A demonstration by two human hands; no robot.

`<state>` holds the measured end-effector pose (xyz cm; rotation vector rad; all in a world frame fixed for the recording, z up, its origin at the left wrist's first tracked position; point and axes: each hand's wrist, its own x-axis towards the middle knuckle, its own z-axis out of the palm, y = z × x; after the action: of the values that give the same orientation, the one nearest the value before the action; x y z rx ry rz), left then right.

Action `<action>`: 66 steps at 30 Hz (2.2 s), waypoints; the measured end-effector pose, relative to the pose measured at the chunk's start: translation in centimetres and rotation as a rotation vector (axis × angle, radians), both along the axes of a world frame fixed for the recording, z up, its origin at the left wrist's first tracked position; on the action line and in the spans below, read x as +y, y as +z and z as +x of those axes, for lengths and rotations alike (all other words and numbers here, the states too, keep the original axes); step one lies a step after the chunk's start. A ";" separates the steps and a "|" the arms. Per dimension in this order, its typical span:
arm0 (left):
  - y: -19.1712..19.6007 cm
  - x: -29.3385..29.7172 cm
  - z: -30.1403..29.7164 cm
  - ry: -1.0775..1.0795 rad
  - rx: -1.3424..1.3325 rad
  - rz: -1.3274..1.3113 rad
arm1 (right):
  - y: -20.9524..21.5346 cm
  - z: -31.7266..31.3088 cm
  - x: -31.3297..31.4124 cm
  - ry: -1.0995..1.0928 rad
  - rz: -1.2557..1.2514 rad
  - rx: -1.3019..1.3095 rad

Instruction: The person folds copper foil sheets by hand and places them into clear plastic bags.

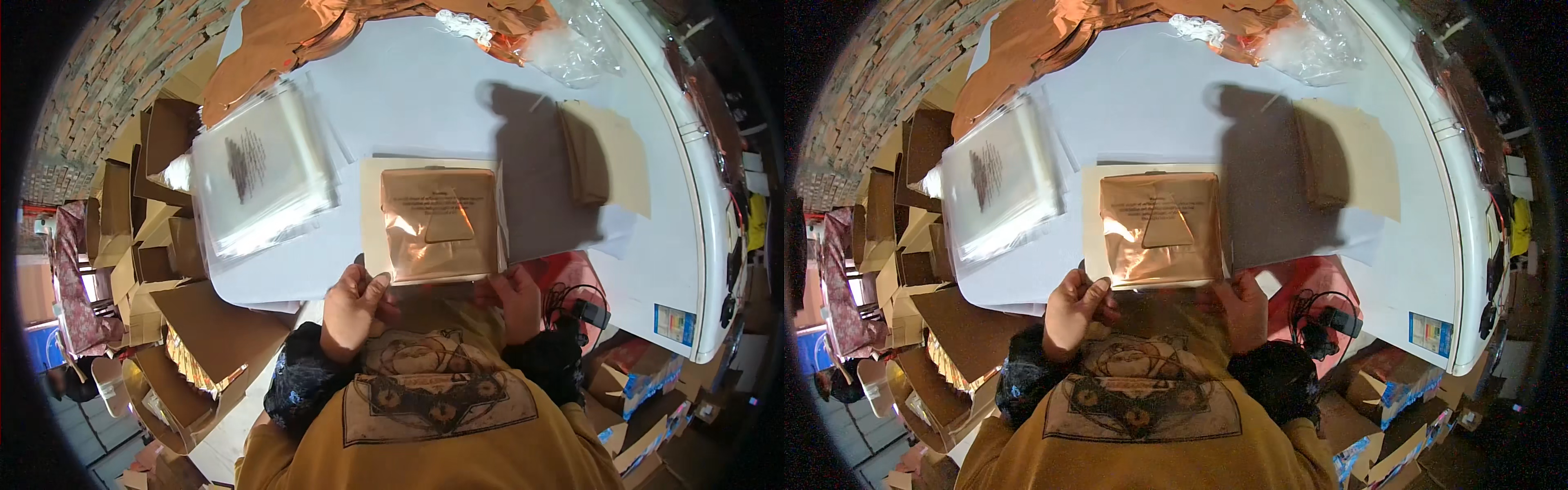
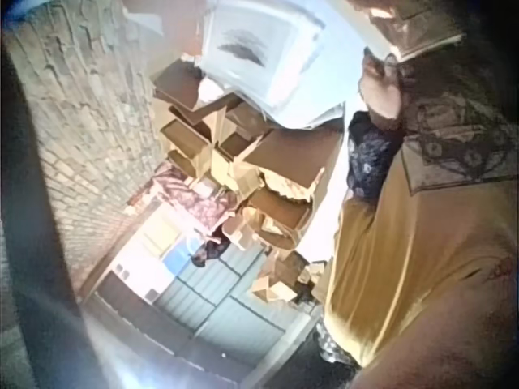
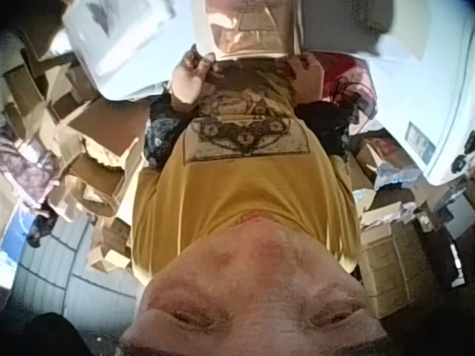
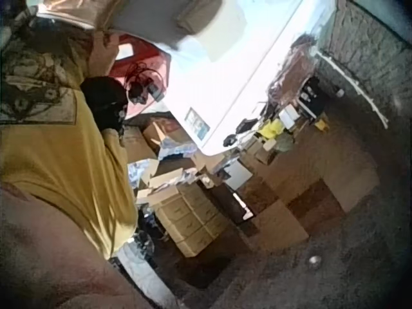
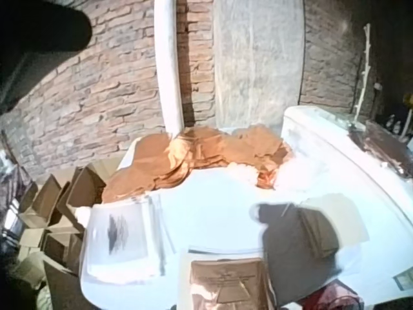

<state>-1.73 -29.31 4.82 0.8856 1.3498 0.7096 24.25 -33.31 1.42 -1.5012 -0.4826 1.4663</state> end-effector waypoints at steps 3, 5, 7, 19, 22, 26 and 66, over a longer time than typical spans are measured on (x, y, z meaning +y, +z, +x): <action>0.7 0.1 0.3 -0.072 0.147 -0.040 | 0.0 -0.1 0.2 0.016 0.024 -0.041; 0.8 0.0 0.4 -0.110 0.264 0.045 | -0.2 0.0 0.2 0.014 0.031 -0.042; 0.4 -0.2 0.1 -0.180 0.383 0.146 | -0.6 0.2 0.1 0.012 0.038 -0.043; 1.0 -0.3 0.4 -0.112 -0.063 -0.218 | -1.1 -1.1 -1.0 -0.008 0.093 0.108; 0.2 -0.6 0.6 -0.190 -0.078 -0.212 | -1.0 -1.7 -0.7 -0.016 0.062 0.273; 0.4 -0.4 0.7 -0.318 0.000 -0.254 | -0.8 -2.2 -0.6 -0.059 0.091 0.336; -0.8 19.8 2.6 -0.679 -0.142 0.203 | 1.1 0.5 0.2 0.026 0.152 0.058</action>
<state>0.91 -9.48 4.05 1.3372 0.7766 0.3680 24.75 -33.08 2.56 -1.3339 -0.5674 1.4562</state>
